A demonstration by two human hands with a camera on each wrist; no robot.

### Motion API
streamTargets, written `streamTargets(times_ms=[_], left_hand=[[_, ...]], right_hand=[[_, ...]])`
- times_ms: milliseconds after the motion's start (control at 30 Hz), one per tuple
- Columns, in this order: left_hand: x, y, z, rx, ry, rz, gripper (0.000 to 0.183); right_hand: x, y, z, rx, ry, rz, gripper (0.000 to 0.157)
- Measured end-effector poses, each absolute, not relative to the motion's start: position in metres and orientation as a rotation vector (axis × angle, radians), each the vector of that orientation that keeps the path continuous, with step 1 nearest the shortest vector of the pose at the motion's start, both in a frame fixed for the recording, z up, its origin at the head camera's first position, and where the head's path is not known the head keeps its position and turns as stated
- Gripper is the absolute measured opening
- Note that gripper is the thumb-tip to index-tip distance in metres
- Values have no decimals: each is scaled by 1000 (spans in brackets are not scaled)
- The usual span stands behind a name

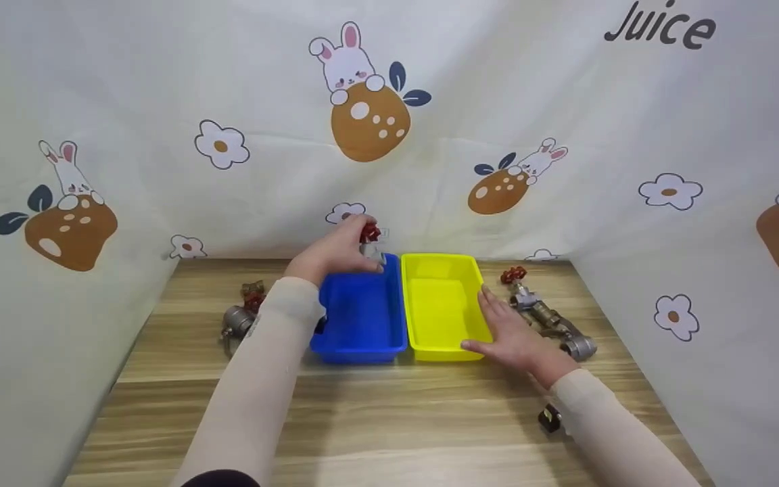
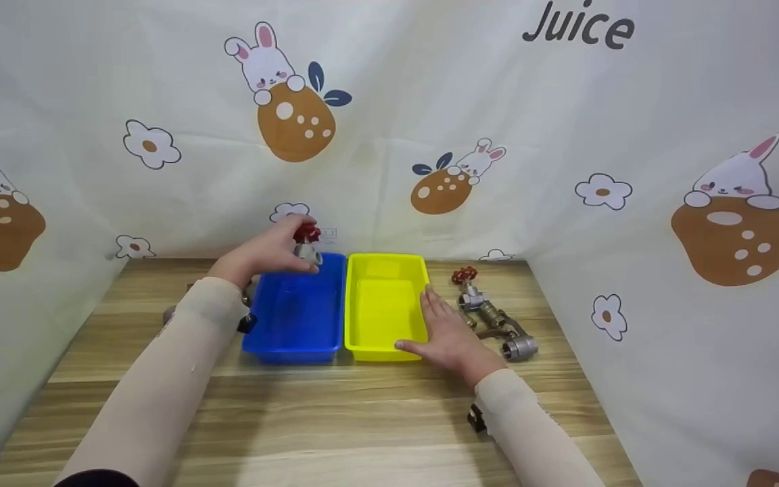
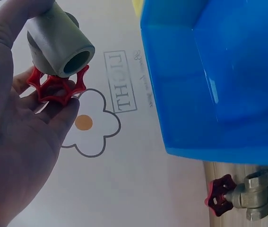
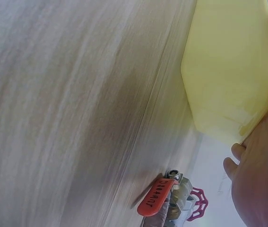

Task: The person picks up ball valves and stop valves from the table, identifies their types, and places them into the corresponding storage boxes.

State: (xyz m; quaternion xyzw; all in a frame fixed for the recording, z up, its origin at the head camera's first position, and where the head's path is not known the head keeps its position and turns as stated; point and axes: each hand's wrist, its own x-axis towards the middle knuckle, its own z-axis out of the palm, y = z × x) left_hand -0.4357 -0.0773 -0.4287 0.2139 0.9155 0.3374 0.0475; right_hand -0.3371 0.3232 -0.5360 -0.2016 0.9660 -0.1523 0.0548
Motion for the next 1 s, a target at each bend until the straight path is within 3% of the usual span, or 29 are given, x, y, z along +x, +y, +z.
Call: streamTargets(times_ms=[1000], left_hand=[[-448, -58, -461, 579, 2744, 910, 94]], right_hand=[[-334, 322, -532, -595, 2922, -492, 115]])
